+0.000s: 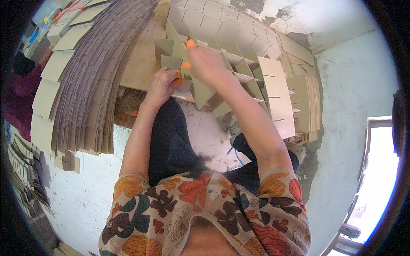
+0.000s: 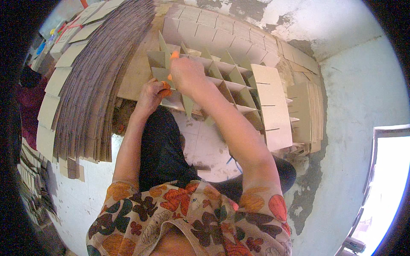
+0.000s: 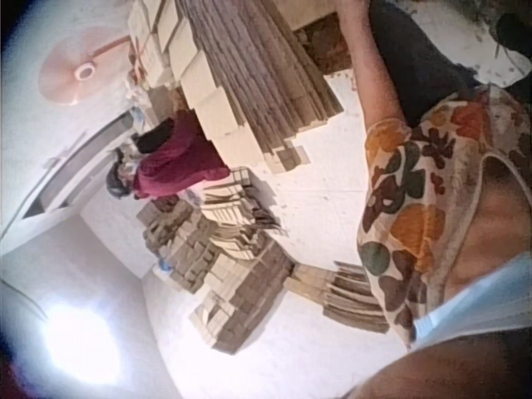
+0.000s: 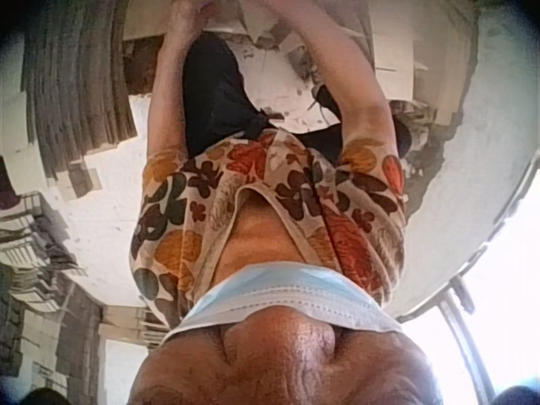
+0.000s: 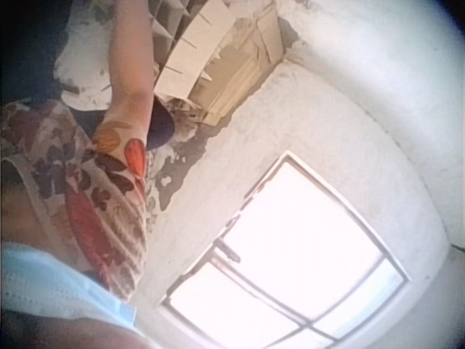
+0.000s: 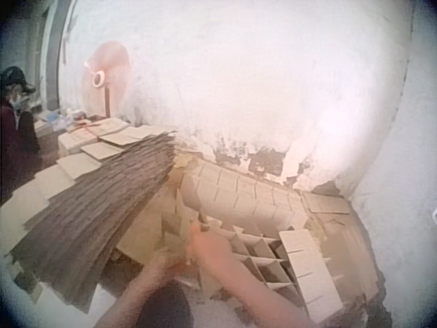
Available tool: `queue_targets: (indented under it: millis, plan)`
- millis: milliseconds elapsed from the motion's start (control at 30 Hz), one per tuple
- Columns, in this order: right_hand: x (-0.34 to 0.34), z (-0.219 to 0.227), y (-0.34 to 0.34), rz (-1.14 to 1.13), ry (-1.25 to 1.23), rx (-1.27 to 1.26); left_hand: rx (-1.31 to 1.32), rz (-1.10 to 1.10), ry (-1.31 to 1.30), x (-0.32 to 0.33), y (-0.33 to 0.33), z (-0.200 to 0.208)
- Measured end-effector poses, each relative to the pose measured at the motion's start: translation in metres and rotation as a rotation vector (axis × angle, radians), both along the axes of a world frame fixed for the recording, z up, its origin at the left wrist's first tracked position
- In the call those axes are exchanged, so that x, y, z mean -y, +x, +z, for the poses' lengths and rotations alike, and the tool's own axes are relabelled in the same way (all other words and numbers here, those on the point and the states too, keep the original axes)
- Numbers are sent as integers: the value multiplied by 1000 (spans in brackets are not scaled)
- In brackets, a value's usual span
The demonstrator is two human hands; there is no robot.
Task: The person sits on the floor and repeatedly folds pre-scored cardboard sheets into box dividers. They insert each folded divider into a larger cardboard box, arranging them side by side to form a grid of compartments.
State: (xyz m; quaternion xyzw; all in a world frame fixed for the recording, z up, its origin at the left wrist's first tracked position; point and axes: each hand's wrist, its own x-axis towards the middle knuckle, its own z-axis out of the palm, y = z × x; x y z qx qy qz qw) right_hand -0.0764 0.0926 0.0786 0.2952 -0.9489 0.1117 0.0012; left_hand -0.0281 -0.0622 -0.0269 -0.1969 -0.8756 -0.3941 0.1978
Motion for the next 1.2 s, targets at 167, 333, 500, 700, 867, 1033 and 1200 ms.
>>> queue_targets:
  millis: [167, 333, 500, 700, 867, 1033, 1200]
  plan:
    - [-7, -2, 42, 100, 214, 159, 61, 3, 125, -2, -2, -14]
    - [-18, -42, 52, 129, 241, 194, 106, -15, -34, -4, -2, 2]
    - [-67, 1, 46, -145, 55, 162, 12, 10, -125, -8, 8, 10]
    - [-276, -9, 29, -717, -4, -358, 83, -152, -406, -39, -4, 49]
    - [-359, -23, 45, -885, -299, 241, 86, -202, -521, -52, -58, 49]
    - [-374, -26, 46, -857, -569, 455, 94, -283, -611, -57, -112, 35]
    - [-396, -17, 50, -973, -522, 306, 236, -323, -554, -78, -129, 46]
